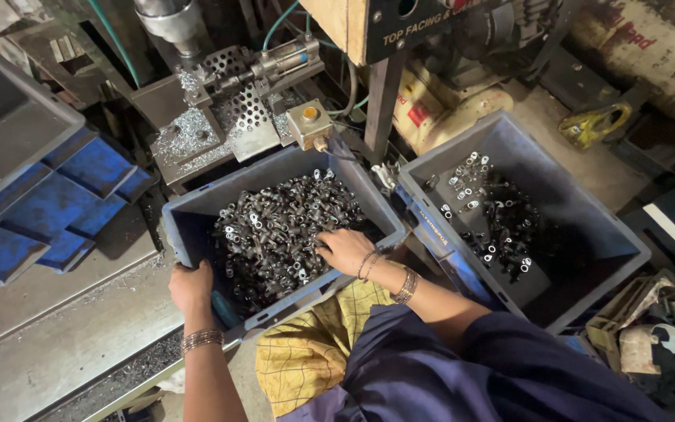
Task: The person sits at a benchtop drilling and facing machine, picks small black metal fittings one at a time from a crate, seats each fitting in the machine fixture, and operates the machine to machine the part. Machined fittings are placed into a second crate beside the first, and the person occasionally repositions the crates.
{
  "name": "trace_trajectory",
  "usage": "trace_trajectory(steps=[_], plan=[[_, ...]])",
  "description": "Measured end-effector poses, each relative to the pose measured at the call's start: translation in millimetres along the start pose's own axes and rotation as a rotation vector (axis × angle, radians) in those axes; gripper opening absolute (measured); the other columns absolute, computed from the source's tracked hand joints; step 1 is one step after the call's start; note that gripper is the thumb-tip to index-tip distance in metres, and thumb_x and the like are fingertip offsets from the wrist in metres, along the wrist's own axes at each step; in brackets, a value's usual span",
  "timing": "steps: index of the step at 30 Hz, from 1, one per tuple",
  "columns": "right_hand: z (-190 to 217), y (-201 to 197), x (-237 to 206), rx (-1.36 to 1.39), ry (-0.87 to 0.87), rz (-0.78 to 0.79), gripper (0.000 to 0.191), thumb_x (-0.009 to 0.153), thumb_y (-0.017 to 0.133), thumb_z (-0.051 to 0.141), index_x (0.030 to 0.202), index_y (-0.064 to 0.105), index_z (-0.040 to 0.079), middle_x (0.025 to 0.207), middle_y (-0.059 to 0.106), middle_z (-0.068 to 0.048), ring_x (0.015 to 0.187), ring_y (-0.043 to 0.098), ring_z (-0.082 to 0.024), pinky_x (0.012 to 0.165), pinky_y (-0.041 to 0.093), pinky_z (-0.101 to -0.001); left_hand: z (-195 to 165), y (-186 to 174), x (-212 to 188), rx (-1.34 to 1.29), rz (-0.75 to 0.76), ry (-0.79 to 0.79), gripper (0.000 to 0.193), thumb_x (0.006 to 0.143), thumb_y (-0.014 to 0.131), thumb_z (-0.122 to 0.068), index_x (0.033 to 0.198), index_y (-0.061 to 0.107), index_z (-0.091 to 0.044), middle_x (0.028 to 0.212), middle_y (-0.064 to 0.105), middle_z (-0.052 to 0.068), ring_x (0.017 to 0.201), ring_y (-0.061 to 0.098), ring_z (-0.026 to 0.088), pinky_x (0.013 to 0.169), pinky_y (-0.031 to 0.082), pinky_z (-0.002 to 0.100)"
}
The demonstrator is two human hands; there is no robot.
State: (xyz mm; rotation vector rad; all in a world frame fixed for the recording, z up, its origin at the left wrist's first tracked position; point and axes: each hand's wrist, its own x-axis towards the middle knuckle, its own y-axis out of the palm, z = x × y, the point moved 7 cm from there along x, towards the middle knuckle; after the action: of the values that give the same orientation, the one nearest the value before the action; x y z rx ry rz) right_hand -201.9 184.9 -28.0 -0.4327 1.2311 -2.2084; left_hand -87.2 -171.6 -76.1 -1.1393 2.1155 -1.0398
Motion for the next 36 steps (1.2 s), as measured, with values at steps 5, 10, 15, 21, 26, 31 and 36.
trace_trajectory(steps=[5,10,15,21,26,31,36], plan=[[-7,-4,27,0.737,-0.035,0.033,0.031,0.096,0.07,0.035,0.11,0.072,0.007,0.09,0.076,-0.008,0.072,0.072,-0.018,0.065,0.057,-0.032,-6,-3,0,0.034,0.002,0.003,0.052,0.082,0.075,-0.038,0.118,0.068,-0.001,0.116,0.071,0.027,0.11,0.067,0.045,0.096,0.053,0.051],[21,-33,111,1.706,0.201,0.15,0.019,0.099,0.07,0.032,0.095,0.061,0.016,0.075,0.066,0.002,0.061,0.063,-0.01,0.043,0.04,-0.0211,-11,-7,-8,0.066,0.032,-0.082,0.049,0.081,0.069,-0.036,0.122,0.07,-0.008,0.118,0.072,0.023,0.111,0.068,0.044,0.096,0.053,0.052],[79,-78,204,1.862,0.262,0.222,0.018,0.094,0.071,0.036,0.089,0.062,0.022,0.071,0.064,0.004,0.058,0.061,-0.011,0.041,0.033,-0.0232,-20,-15,-16,0.087,0.03,-0.107,0.05,0.081,0.066,-0.035,0.125,0.071,-0.011,0.12,0.072,0.023,0.111,0.068,0.043,0.096,0.054,0.052],[110,-106,252,1.703,0.464,0.02,0.026,0.086,0.073,0.046,0.088,0.064,0.023,0.065,0.06,0.004,0.047,0.055,-0.011,0.036,0.026,-0.0245,-24,-18,-21,0.092,0.037,-0.13,0.049,0.082,0.065,-0.036,0.124,0.071,-0.012,0.121,0.072,0.022,0.112,0.068,0.043,0.095,0.054,0.051],[125,-111,252,1.706,0.453,0.058,0.033,0.088,0.076,0.048,0.089,0.063,0.018,0.069,0.063,0.001,0.049,0.058,-0.013,0.036,0.026,-0.0254,-22,-16,-19,0.096,0.038,-0.128,0.048,0.082,0.064,-0.035,0.122,0.072,-0.009,0.118,0.073,0.024,0.111,0.069,0.043,0.097,0.054,0.051],[105,-127,260,1.296,0.387,-0.251,0.037,0.089,0.073,0.049,0.085,0.064,0.014,0.068,0.062,-0.001,0.047,0.057,-0.012,0.038,0.035,-0.0273,-20,-12,-17,0.083,0.037,-0.119,0.049,0.081,0.064,-0.033,0.123,0.072,-0.009,0.118,0.073,0.024,0.111,0.069,0.043,0.097,0.054,0.052],[94,-160,245,0.64,0.199,-0.786,0.047,0.097,0.073,0.054,0.083,0.07,0.009,0.075,0.069,-0.007,0.061,0.058,-0.012,0.059,0.049,-0.0312,-18,-9,-15,0.061,0.049,-0.117,0.049,0.081,0.063,-0.032,0.124,0.071,-0.01,0.119,0.072,0.024,0.112,0.068,0.044,0.098,0.053,0.052]])
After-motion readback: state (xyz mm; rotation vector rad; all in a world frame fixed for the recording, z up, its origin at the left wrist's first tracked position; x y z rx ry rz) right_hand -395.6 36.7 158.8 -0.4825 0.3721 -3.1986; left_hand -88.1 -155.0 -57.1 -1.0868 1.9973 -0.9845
